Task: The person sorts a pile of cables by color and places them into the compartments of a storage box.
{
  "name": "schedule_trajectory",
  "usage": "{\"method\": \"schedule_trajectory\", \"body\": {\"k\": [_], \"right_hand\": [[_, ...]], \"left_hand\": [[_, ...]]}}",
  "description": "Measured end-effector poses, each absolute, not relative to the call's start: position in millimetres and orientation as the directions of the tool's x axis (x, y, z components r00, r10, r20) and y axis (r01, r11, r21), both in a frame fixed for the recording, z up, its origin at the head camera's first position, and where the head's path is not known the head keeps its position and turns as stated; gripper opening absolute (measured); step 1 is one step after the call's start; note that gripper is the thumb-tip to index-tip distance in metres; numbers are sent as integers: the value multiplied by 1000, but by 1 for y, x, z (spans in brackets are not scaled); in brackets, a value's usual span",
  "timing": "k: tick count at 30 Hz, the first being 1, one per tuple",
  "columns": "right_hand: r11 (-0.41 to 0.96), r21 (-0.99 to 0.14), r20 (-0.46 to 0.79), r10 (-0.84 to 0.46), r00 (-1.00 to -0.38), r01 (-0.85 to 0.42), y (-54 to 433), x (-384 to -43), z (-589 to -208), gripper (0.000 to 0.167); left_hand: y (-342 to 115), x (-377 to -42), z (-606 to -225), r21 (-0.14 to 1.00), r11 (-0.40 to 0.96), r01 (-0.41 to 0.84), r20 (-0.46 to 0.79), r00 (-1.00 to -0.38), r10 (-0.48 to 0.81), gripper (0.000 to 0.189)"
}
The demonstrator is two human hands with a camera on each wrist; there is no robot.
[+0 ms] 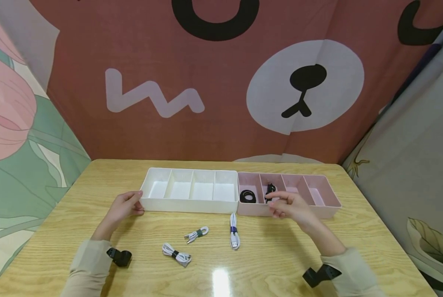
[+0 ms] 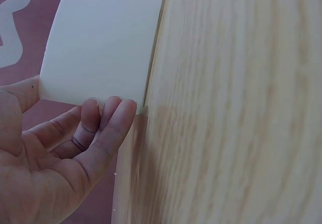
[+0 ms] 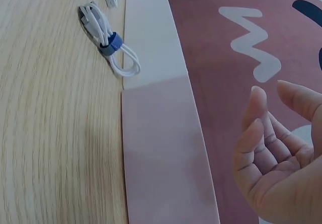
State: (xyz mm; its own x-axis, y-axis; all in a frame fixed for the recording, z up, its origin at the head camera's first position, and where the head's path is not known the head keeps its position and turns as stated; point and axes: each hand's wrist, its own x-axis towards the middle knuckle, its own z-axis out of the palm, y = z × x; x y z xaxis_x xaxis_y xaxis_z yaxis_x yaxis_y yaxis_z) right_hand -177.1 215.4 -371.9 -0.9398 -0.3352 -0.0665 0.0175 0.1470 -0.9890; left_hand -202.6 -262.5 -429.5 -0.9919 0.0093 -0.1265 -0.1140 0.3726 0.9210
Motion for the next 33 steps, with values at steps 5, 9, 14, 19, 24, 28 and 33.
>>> {"method": "schedule_trajectory", "body": {"k": [5,9,14,19,24,28,33], "right_hand": [[190,-981,-33,-352,-935,-36,210,-177,-376,28],[241,-969,-37,-377,-926,-59,206,-178,-379,41],[264,-963,-58,-393,-918,-52,201,-178,-383,42],[306,-948,-51,-411,-910,-85,196,-177,-387,43],[330,-936,-37,-437,-899,-121,189,-176,-393,47],[341,-930,-34,-455,-890,-138,184,-175,-398,49],[340,-929,-37,-483,-875,-148,179,-173,-403,52]], "left_hand": [[-263,-204,-430,923,367,-111,-124,-992,12,58],[-263,-203,-430,926,365,-101,-115,-993,16,58],[-264,-203,-432,932,353,-83,-97,-995,23,65],[-267,-205,-438,942,327,-76,-95,-995,43,88],[-267,-205,-438,938,333,-93,-107,-994,24,84],[-264,-203,-432,929,359,-92,-108,-994,26,63],[-264,-203,-430,927,360,-108,-124,-992,22,58]]}}
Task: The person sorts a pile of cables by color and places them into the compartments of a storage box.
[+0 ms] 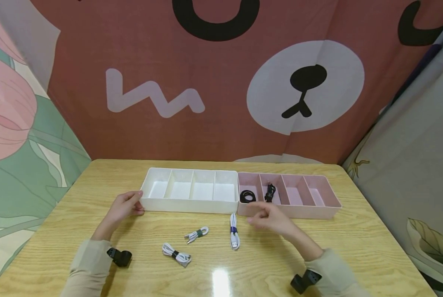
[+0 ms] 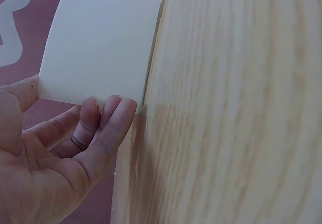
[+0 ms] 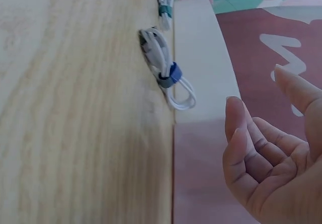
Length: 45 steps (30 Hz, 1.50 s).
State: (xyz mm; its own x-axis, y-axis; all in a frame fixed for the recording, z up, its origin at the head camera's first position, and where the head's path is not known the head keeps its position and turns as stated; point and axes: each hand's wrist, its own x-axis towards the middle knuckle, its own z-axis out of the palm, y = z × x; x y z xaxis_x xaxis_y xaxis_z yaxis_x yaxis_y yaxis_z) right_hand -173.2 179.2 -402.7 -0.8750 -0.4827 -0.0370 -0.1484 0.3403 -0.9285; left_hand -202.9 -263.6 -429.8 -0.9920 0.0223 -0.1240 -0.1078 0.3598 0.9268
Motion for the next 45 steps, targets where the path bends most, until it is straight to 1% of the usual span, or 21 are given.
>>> {"method": "schedule_trajectory", "body": {"k": [15,20,23,30,41,45], "right_hand": [[336,-918,-16,-562,-827,-210,164,-176,-426,50],[336,-923,-39,-567,-823,-187,159,-175,-428,53],[354,-919,-57,-554,-831,-173,155,-174,-431,55],[472,-863,-96,-505,-858,-181,145,-170,-436,63],[566,-790,-70,-464,-883,-234,134,-164,-434,53],[584,-779,-73,-448,-891,-229,130,-164,-433,50]], "left_hand": [[-263,-204,-431,931,350,-102,-115,-993,19,58],[-263,-203,-430,934,342,-103,-118,-993,22,58],[-264,-203,-430,937,332,-107,-121,-992,23,58],[-264,-203,-430,937,335,-97,-113,-993,30,59],[-264,-203,-431,934,342,-102,-116,-993,21,57],[-264,-203,-431,938,330,-103,-119,-993,27,58]]}}
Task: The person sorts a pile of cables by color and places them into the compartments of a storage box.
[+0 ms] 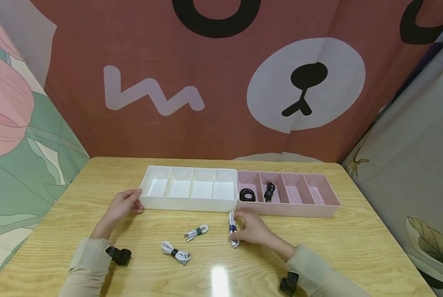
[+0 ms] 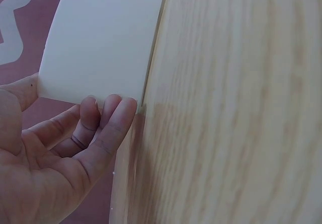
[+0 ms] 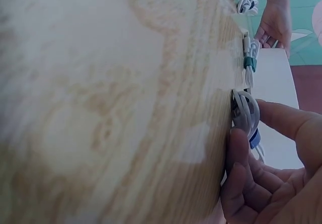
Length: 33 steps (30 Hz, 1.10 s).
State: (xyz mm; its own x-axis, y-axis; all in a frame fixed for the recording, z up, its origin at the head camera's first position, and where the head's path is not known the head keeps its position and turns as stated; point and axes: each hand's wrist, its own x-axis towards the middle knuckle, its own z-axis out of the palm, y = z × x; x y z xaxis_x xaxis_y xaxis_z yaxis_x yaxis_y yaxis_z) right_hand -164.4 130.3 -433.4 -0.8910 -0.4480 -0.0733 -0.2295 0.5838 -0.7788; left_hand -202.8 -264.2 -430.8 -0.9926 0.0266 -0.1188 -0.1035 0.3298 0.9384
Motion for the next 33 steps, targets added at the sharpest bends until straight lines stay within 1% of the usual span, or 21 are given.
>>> {"method": "schedule_trajectory", "body": {"k": [8,15,22,27,33], "right_hand": [[579,-790,-99,-446,-889,-203,128,-164,-436,46],[511,-840,-97,-474,-875,-184,129,-164,-440,33],[439,-890,-110,-471,-875,-125,130,-163,-439,32],[362,-932,-147,-459,-876,-34,132,-161,-436,35],[309,-951,-131,-482,-866,-28,134,-160,-429,37]], "left_hand": [[-263,-202,-429,940,323,-111,-129,-991,35,59],[-263,-202,-429,939,326,-114,-131,-991,32,59],[-263,-203,-429,941,319,-114,-131,-991,33,59],[-262,-202,-429,938,329,-110,-127,-991,30,60],[-263,-202,-430,935,338,-110,-125,-992,24,59]]}}
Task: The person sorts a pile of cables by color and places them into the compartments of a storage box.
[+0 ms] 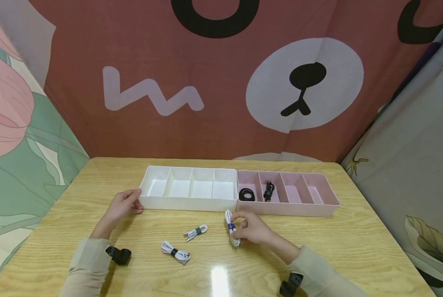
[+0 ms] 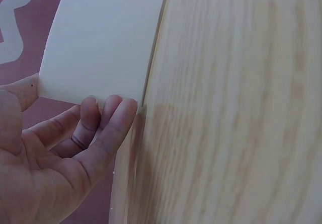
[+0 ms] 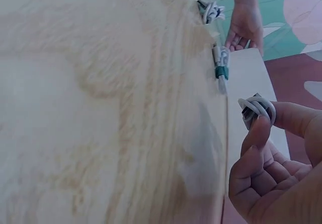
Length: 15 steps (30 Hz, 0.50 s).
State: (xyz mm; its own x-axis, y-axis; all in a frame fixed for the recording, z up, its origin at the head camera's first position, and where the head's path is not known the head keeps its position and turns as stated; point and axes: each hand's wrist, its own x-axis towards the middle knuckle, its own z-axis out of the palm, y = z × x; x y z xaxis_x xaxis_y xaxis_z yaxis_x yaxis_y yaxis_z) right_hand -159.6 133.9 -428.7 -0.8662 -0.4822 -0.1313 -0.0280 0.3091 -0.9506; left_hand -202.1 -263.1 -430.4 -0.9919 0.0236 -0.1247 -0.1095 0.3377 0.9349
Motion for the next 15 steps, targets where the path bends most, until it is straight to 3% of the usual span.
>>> {"method": "schedule_trajectory", "body": {"k": [15], "right_hand": [[246,-969,-110,-464,-879,-9,133,-157,-415,34]], "left_hand": [[-264,-202,-431,935,334,-117,-131,-991,19,60]]}}
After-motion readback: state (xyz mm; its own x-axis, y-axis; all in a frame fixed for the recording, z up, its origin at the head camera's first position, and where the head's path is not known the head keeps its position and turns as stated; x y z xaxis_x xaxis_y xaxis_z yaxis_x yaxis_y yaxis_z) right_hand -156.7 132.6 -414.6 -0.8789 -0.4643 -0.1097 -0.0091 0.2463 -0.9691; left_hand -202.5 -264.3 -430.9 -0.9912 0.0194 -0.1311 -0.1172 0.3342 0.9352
